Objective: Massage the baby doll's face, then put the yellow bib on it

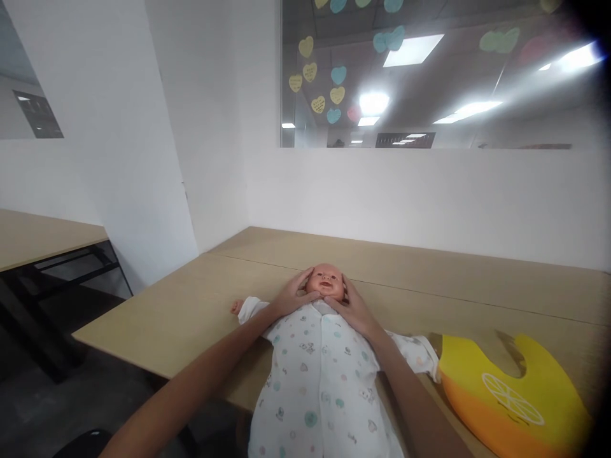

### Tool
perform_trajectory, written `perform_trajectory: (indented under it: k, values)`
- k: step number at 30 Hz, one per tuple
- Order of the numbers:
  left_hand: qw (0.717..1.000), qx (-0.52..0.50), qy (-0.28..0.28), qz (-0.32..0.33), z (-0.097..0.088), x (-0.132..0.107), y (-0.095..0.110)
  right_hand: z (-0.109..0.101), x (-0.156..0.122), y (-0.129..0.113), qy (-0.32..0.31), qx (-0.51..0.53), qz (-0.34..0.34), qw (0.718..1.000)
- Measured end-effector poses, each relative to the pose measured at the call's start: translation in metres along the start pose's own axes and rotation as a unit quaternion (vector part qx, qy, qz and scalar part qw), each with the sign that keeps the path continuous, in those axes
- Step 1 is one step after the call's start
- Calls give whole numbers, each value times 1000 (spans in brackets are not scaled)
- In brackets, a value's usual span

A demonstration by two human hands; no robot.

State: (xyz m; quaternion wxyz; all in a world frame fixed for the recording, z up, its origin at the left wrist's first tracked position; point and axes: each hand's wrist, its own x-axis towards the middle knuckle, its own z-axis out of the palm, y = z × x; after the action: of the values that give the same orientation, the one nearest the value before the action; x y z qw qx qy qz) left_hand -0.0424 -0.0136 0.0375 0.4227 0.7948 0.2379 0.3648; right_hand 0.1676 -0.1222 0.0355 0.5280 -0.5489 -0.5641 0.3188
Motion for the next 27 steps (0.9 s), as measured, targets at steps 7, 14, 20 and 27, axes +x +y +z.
perform_trajectory:
  k: [7, 14, 20, 27]
  values:
    - [999, 3, -24, -28, -1, -1, -6, 1, 2, 8, 14, -30, -94, 995]
    - [999, 15, -20, -33, 1, -2, -1, 2, 6, 11, 19, -36, -130, 991]
    - [999, 12, -21, -31, 1, -1, -4, 3, 4, 9, 28, -29, -92, 995]
    - [999, 12, -22, -26, 1, -1, -4, 4, 4, 8, 17, -6, -51, 999]
